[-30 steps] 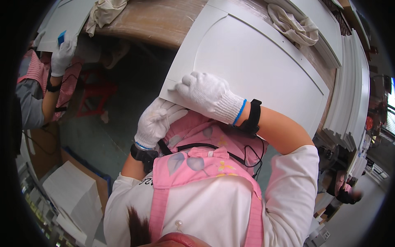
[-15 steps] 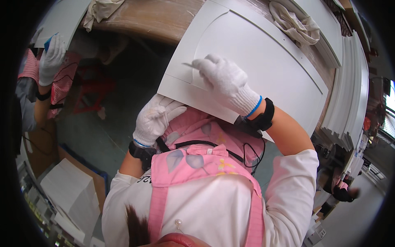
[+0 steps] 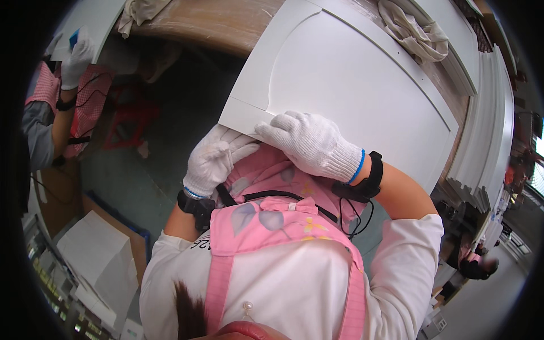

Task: Finishing and cleaning white wooden furniture panels using a cloth, scraper, and sanding block.

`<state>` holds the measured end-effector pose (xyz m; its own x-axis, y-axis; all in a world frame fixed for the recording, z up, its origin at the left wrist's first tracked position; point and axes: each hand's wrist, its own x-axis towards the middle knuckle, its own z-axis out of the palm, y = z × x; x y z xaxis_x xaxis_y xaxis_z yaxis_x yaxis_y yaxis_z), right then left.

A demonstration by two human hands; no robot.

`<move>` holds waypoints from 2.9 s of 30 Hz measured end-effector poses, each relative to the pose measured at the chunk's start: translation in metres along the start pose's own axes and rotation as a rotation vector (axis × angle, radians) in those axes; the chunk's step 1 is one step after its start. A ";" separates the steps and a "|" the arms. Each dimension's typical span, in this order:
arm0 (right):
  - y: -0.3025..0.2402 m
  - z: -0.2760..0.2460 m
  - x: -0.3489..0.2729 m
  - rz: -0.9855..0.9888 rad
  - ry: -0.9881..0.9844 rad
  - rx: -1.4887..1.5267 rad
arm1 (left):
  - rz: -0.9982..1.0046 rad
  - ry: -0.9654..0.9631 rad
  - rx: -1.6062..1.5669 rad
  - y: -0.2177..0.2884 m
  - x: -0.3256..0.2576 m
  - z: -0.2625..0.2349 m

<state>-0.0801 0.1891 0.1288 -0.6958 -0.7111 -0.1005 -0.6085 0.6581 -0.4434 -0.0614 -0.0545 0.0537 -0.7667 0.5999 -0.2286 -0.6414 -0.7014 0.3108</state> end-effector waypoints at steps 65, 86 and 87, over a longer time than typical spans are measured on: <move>-0.007 0.092 -0.398 1.584 0.866 -0.311 | -0.015 0.404 0.814 0.015 0.051 0.009; -0.020 0.074 -0.374 1.437 1.136 -0.088 | 0.039 0.462 0.855 0.010 0.049 0.021; -0.027 0.087 -0.361 1.374 1.128 -0.122 | 0.034 0.463 0.856 0.013 0.050 0.016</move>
<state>0.2209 0.4061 0.0995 -0.5452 0.7757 0.3178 0.5937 0.6249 -0.5070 -0.1074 -0.0271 0.0611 -0.8363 0.2450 -0.4904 -0.5230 -0.0883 0.8477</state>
